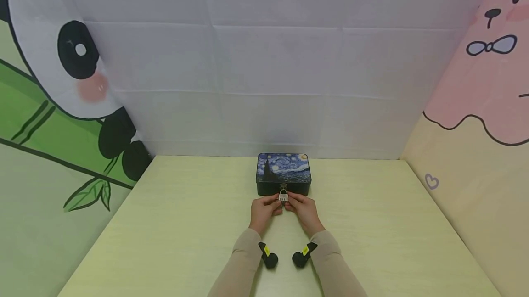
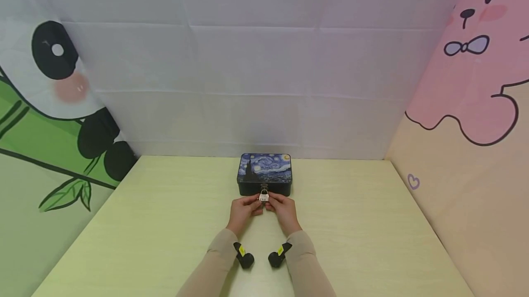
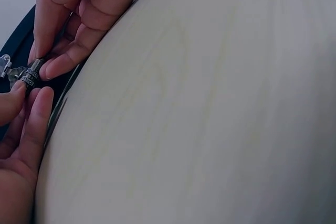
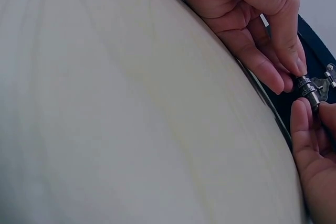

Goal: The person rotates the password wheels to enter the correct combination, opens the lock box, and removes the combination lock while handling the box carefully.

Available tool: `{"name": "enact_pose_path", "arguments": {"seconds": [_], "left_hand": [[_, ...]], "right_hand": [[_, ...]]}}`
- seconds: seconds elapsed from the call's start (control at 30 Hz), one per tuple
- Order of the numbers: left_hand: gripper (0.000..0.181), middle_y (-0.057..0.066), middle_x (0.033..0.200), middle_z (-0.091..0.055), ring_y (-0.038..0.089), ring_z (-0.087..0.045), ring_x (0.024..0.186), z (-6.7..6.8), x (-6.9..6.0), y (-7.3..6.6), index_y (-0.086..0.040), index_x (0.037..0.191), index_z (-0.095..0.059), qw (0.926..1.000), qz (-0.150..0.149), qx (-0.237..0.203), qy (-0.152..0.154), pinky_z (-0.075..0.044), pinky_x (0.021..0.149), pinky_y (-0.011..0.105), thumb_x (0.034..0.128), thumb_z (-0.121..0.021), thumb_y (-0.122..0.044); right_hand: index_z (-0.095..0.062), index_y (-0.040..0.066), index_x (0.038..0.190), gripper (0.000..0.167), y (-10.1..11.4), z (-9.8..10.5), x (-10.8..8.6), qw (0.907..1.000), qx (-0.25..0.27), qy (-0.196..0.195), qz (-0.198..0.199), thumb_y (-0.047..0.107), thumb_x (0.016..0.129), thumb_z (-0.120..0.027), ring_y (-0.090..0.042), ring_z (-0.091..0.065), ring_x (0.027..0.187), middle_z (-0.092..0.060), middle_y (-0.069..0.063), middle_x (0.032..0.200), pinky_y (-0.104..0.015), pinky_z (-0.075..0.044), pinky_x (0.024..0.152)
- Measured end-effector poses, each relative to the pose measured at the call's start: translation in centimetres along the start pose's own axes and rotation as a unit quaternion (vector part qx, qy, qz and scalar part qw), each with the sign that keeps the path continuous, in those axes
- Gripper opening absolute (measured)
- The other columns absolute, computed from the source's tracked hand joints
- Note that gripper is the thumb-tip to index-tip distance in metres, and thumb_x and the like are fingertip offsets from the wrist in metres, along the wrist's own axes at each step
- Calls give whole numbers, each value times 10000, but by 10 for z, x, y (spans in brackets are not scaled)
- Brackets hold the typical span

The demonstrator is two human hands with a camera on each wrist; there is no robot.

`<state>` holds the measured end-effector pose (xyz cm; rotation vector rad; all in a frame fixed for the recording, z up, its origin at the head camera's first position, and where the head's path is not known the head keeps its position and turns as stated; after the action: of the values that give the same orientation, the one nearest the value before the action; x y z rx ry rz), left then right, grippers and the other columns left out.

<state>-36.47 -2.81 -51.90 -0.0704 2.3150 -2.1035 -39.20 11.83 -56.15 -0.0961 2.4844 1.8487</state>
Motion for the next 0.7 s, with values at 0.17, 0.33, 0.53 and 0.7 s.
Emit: {"name": "enact_pose_path", "arguments": {"seconds": [0.17, 0.33, 0.53, 0.7], "left_hand": [[269, 317, 1043, -679, 384, -717, 828, 0, 1, 2, 172, 1166, -643, 10000, 29, 11, -10, -617, 741, 432, 900, -639, 133], [267, 306, 1031, -687, 367, -723, 797, 2, 11, 18, 164, 1158, -653, 10000, 31, -33, -64, -625, 712, 409, 894, -657, 121], [272, 278, 1018, -701, 222, -728, 710, 4, 21, 37, 145, 1160, -665, 9999, 32, -54, -161, -626, 642, 311, 893, -676, 96], [263, 271, 1014, -704, 246, -730, 726, 5, 21, 37, 133, 1160, -672, 9997, 80, -61, -211, -626, 640, 310, 901, -672, 87]], "right_hand": [[-561, -205, 1253, 300, 0, 0, 1, 10000, -6, 17, 26, -103, 972, -535, -99, -658, 759, -685, -119, 979, -208, -596, 706], [-560, -207, 1252, 300, 1, 0, 1, 10000, -16, 25, 70, -101, 972, -535, -95, -658, 758, -686, -129, 997, -207, -596, 708], [-549, -217, 1254, 306, 0, 0, 1, 10000, 35, 40, 62, -97, 972, -545, -97, -658, 754, -684, -140, 997, -202, -594, 703], [-546, -215, 1260, 315, 0, 0, 1, 10000, 67, 57, 46, -88, 972, -555, -96, -658, 757, -687, -149, 1011, -205, -595, 711]]}}
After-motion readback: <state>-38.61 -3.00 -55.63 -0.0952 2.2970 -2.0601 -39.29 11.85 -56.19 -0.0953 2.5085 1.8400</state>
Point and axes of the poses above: each hand's wrist, its own x-axis towards the middle knuckle, its own z-axis out of the back of the hand, y = z × x, the point moved 9 cm from there along x, towards the middle knuckle
